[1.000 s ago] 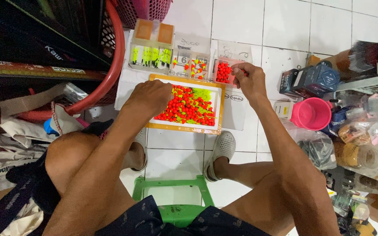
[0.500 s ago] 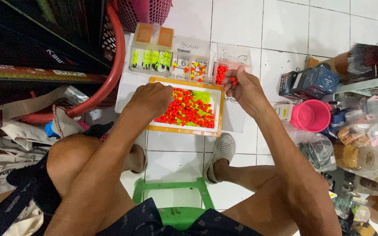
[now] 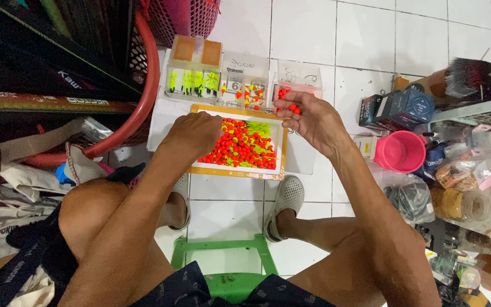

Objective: Assembling fishing lures by threading small red and yellow beads onto a line.

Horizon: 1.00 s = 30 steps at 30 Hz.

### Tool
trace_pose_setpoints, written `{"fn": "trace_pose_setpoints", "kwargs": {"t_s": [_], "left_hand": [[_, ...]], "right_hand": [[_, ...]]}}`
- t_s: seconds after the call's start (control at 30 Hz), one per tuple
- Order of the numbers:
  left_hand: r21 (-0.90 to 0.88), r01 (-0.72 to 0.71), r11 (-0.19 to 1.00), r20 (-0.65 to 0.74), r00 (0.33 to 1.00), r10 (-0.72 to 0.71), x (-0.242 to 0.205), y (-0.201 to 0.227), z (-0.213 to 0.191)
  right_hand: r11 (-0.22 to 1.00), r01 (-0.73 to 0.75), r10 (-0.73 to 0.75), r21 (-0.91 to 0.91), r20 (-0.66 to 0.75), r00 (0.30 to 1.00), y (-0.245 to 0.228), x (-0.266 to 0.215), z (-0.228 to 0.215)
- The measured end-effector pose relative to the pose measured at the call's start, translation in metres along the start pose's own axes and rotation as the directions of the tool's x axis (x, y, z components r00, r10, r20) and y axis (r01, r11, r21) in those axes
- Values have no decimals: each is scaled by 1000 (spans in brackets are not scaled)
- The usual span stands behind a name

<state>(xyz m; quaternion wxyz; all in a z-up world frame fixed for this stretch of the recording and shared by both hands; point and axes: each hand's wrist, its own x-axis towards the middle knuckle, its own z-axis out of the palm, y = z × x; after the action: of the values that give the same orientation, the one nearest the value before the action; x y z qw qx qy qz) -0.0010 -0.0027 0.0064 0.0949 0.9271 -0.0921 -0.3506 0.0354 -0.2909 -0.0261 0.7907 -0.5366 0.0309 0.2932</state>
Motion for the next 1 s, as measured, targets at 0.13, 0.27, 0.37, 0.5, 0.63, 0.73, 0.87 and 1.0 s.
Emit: {"fn": "trace_pose_setpoints", "kwargs": {"t_s": [0.13,0.27,0.37,0.5,0.63,0.73,0.87,1.0], "left_hand": [[-5,10,1000,8,1000,-10,-1,1,-1],[16,-13,1000,3,1000,13,1,-1,0],[29,-20,999,-10,1000,21,2,-2,1],[-20,-40,999,-41,998,39,-1,-6,1],[-9,-119,993,-100,988,117,6,-17,14],[-158,-273,949,-204,949,239,-12,-11,13],[-225,-461,859,-248,879,406,-44,11,20],[-268,-466,843,-151,885,441,-66,8,38]], "right_hand": [[995,51,-55,-85,-49,997,-5,-4,4],[978,144,-161,-150,-107,981,-6,-2,-5],[954,177,-209,-243,-116,971,-10,-1,-11],[879,175,-235,-444,-83,968,-6,0,-17],[890,149,-258,-431,-206,944,-10,-10,1],[920,153,-267,-360,-293,918,-18,-25,13],[931,210,-303,-299,-311,901,-21,-40,6],[910,236,-357,-340,-356,863,-25,-55,-3]]}}
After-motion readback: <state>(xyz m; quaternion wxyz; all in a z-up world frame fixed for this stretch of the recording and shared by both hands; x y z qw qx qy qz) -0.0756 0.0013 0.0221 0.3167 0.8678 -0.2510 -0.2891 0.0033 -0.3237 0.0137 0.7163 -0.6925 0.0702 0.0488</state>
